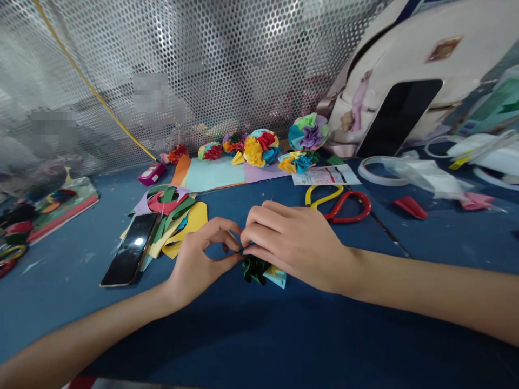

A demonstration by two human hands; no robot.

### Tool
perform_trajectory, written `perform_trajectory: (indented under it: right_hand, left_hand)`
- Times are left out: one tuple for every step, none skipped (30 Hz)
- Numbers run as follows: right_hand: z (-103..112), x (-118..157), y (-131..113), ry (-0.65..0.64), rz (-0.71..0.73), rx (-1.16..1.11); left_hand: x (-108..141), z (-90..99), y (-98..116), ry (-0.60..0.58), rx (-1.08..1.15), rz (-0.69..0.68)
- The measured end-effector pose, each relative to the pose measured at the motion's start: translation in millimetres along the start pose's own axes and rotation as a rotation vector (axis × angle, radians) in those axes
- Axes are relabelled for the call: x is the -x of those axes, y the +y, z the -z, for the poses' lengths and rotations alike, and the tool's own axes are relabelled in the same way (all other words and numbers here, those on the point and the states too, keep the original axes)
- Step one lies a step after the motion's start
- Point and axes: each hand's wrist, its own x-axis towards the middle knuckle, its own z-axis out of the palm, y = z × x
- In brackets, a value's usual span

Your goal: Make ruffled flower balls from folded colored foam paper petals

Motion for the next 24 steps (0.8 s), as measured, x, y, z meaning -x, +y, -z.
perform_trajectory:
  right_hand:
    - [-0.2,0.1,-0.1,0.011,0.012,0.007]
    - [-0.4,0.3,-0.1,0.023,0.023,0.014]
    - [-0.6,0.4,-0.2,0.034,0.033,0.019]
    - [-0.6,0.5,-0.3,0.04,0.04,0.023]
    - [-0.6,0.5,-0.3,0.042,0.046,0.025]
    - [-0.4,0.4,-0.3,0.04,0.049,0.026]
    - [-0.2,0.3,-0.4,0.037,0.051,0.027]
    - [0.1,0.1,-0.5,0.032,0.053,0.026]
    - [0.4,-0.1,-0.5,0.028,0.054,0.026]
    - [0.6,-0.2,-0.6,0.027,0.055,0.025]
    - [0.8,-0.3,-0.7,0.024,0.055,0.022]
    - [0.8,-0.3,-0.7,0.023,0.056,0.021]
    - [0.8,-0.3,-0.7,0.021,0.057,0.023]
    - [0.7,-0.1,-0.7,0.015,0.058,0.025]
    - [0.7,0.1,-0.6,0.011,0.059,0.026]
    - [0.7,0.3,-0.4,0.006,0.058,0.025]
    - [0.8,0.5,-0.2,0.002,0.056,0.023]
    - [0.9,0.6,0.1,0.001,0.051,0.019]
    - [1.0,0.7,0.4,0.002,0.046,0.015]
    - [1.2,0.7,0.6,0.007,0.041,0.012]
    - [1.3,0.6,0.9,0.011,0.037,0.011]
    - [1.4,0.5,1.1,0.014,0.034,0.01]
    - [1.4,0.5,1.3,0.018,0.032,0.01]
    - [1.3,0.5,1.3,0.02,0.032,0.009]
  left_hand:
    - [0.1,0.0,-0.1,-0.003,0.008,-0.001]
    - [0.3,0.0,-0.3,-0.005,0.017,0.001]
    - [0.5,-0.1,-0.6,-0.008,0.028,0.005]
    - [0.7,-0.2,-0.9,-0.01,0.038,0.01]
    - [0.9,-0.4,-1.1,-0.012,0.047,0.016]
    - [0.9,-0.5,-1.3,-0.013,0.054,0.021]
    - [0.9,-0.5,-1.4,-0.015,0.058,0.026]
    - [0.8,-0.5,-1.3,-0.014,0.059,0.029]
    - [0.7,-0.4,-1.1,-0.013,0.059,0.03]
    - [0.4,-0.2,-0.8,-0.012,0.058,0.029]
    - [0.2,0.1,-0.4,-0.011,0.054,0.028]
    - [0.1,0.5,0.0,-0.011,0.051,0.026]
    - [0.1,0.9,0.4,-0.012,0.048,0.025]
    - [0.2,1.3,0.8,-0.012,0.047,0.022]
    - [0.4,1.7,1.2,-0.013,0.046,0.02]
    - [0.7,2.1,1.4,-0.011,0.045,0.019]
    - [1.0,2.5,1.6,-0.01,0.047,0.021]
    - [1.4,2.9,1.6,-0.008,0.051,0.029]
    - [1.7,3.2,1.4,-0.006,0.053,0.041]
    - [2.0,3.5,1.0,-0.002,0.053,0.055]
    - [2.3,3.8,0.4,0.003,0.048,0.066]
    - [2.5,4.0,-0.3,0.009,0.037,0.072]
    - [2.7,4.2,-1.2,0.015,0.021,0.07]
    - [2.7,4.5,-2.0,0.019,0.0,0.059]
